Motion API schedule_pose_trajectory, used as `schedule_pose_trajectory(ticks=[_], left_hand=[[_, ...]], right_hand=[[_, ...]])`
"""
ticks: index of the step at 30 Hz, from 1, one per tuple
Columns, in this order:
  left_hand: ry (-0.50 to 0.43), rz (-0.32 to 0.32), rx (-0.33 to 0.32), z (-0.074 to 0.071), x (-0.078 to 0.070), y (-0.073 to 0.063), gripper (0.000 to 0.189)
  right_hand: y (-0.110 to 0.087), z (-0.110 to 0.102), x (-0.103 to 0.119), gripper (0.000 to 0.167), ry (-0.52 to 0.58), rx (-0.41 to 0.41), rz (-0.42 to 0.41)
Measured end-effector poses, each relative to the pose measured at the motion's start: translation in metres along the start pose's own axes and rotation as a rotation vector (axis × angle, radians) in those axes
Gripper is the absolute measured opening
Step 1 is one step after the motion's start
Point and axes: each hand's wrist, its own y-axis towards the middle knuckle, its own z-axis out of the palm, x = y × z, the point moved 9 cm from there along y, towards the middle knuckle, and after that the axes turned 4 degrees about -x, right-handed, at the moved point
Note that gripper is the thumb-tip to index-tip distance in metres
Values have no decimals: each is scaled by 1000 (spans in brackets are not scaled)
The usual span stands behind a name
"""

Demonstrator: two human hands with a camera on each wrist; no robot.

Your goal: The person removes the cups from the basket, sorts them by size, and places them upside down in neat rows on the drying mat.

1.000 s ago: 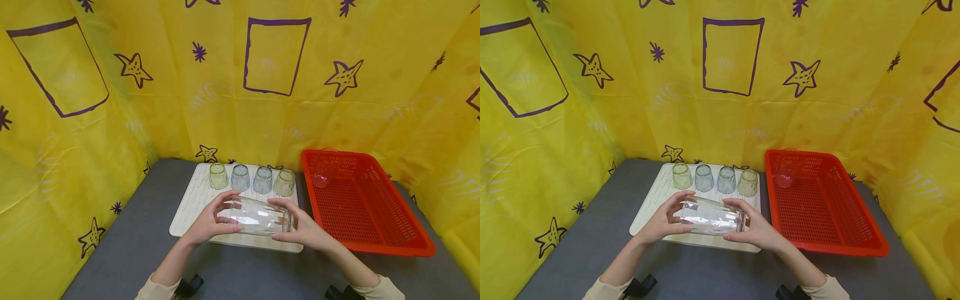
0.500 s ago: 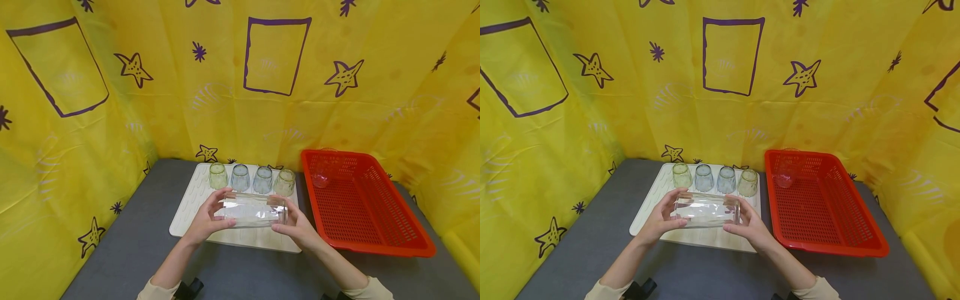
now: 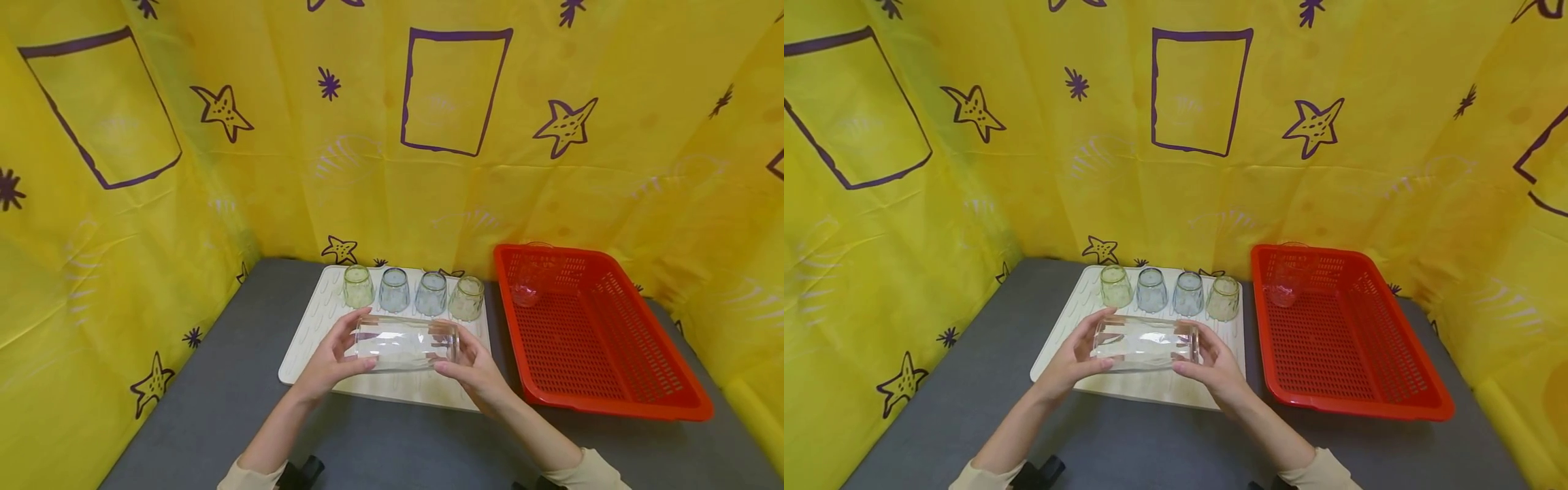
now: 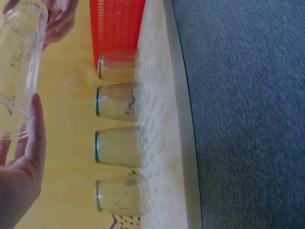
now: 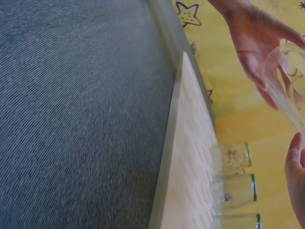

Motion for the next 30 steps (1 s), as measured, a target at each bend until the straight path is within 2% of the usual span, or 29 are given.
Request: schedule_pose_trajectory(ticks=[3, 6, 10, 12, 14, 16, 20, 25, 30], left_hand=[[35, 3, -15, -11, 2, -2, 70], [80, 5, -107, -31, 5, -5, 58], [184, -57, -378, -77, 10, -12, 48], [271, -132, -509, -102, 15, -20, 53], [372, -230, -589, -122, 22, -28, 60], [447, -314, -602, -136, 28, -35, 67], [519, -417, -536, -147, 42, -41, 78], [498, -475, -502, -151, 53, -46, 79], [475, -490, -500, -152, 59, -47, 77]], right_hand=[[5, 2, -3, 65, -26, -37, 23], [11, 2, -8, 68, -84, -103, 69], [24, 1, -11, 68, -247, -188, 110], [31, 3, -12, 68, -339, -215, 120], [39, 7, -13, 69, -407, -215, 123], [47, 10, -15, 72, -470, -225, 132], [60, 18, -17, 77, -583, -237, 133], [76, 28, -16, 77, -733, -226, 83], [89, 39, -12, 72, -823, -196, 21]])
